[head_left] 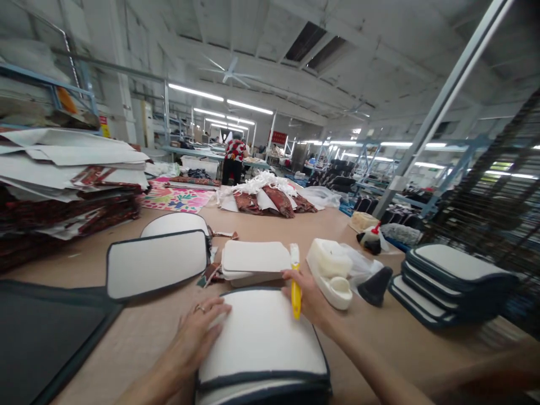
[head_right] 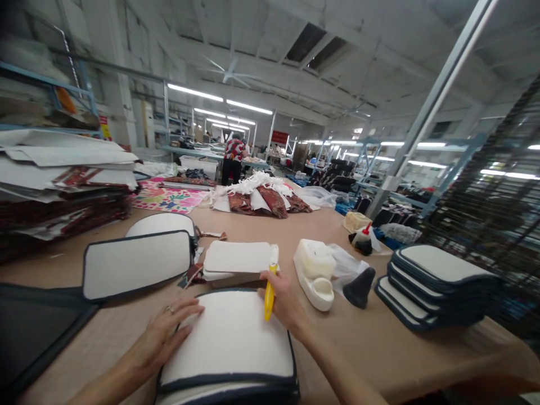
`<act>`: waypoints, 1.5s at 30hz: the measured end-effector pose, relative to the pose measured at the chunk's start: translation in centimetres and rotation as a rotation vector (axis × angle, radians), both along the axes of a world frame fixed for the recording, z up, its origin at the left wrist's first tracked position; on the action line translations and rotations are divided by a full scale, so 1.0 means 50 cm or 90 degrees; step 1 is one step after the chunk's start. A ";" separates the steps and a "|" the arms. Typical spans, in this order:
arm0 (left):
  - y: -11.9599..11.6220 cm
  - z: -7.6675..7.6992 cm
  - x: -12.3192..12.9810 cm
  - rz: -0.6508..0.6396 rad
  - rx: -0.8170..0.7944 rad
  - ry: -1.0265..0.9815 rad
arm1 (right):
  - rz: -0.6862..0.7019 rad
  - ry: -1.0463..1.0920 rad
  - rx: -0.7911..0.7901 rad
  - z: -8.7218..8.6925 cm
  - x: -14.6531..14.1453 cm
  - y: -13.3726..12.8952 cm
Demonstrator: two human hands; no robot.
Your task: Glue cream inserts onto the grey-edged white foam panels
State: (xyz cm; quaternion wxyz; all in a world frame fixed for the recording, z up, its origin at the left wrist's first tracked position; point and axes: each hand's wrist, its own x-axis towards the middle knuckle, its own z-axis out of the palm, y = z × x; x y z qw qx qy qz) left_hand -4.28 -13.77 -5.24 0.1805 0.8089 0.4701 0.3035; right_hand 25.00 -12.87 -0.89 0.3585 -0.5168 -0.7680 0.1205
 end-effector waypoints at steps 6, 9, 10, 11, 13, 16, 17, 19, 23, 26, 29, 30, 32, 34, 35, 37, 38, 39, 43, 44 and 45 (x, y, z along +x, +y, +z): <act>0.118 0.103 0.055 -0.148 0.029 0.153 | -0.132 0.016 0.068 0.129 0.042 -0.008; 0.189 0.099 0.090 -0.151 0.044 0.257 | -0.201 0.096 0.039 0.167 0.060 0.016; 0.207 0.088 0.097 -0.150 0.043 0.276 | -0.204 0.138 0.029 0.167 0.062 0.033; 0.220 0.076 0.101 -0.151 0.042 0.296 | -0.200 0.181 0.015 0.163 0.062 0.054; 0.235 0.057 0.104 -0.157 0.045 0.326 | -0.184 0.258 -0.028 0.146 0.051 0.106; 0.239 0.050 0.103 -0.161 0.067 0.348 | -0.136 0.318 -0.089 0.111 0.006 0.198; 0.239 0.050 0.103 -0.165 0.071 0.355 | -0.118 0.316 -0.103 0.100 -0.015 0.229; 0.240 0.045 0.104 -0.173 0.070 0.357 | -0.086 0.295 -0.124 0.079 -0.060 0.284; 0.249 0.002 0.104 -0.148 0.054 0.353 | -0.024 0.262 -0.150 0.047 -0.141 0.362; 0.255 -0.025 0.104 -0.143 0.055 0.355 | 0.028 0.250 -0.167 0.032 -0.185 0.392; 0.257 -0.021 0.104 -0.155 0.050 0.349 | 0.073 0.236 -0.184 0.020 -0.210 0.405; 0.257 -0.015 0.105 -0.157 0.049 0.348 | 0.085 0.231 -0.189 0.016 -0.212 0.408; 0.257 -0.005 0.105 -0.164 0.048 0.352 | 0.098 0.217 -0.196 0.009 -0.207 0.413; 0.257 -0.003 0.105 -0.168 0.045 0.362 | 0.092 0.202 -0.198 0.004 -0.192 0.418; 0.257 -0.006 0.105 -0.169 0.045 0.368 | 0.082 0.196 -0.196 0.003 -0.183 0.420; 0.257 -0.018 0.104 -0.169 0.054 0.373 | 0.060 0.189 -0.189 0.003 -0.171 0.423; 0.257 -0.024 0.104 -0.162 0.066 0.374 | 0.056 0.187 -0.186 0.004 -0.169 0.424; 0.257 -0.028 0.104 -0.153 0.077 0.376 | 0.059 0.185 -0.184 0.005 -0.171 0.424; 0.259 -0.014 0.105 -0.139 0.087 0.408 | 0.103 0.164 -0.198 0.006 -0.186 0.427; 0.259 -0.006 0.107 -0.143 0.077 0.418 | 0.105 0.153 -0.201 0.005 -0.183 0.428; 0.261 0.001 0.108 -0.151 0.064 0.427 | 0.099 0.141 -0.203 0.003 -0.173 0.430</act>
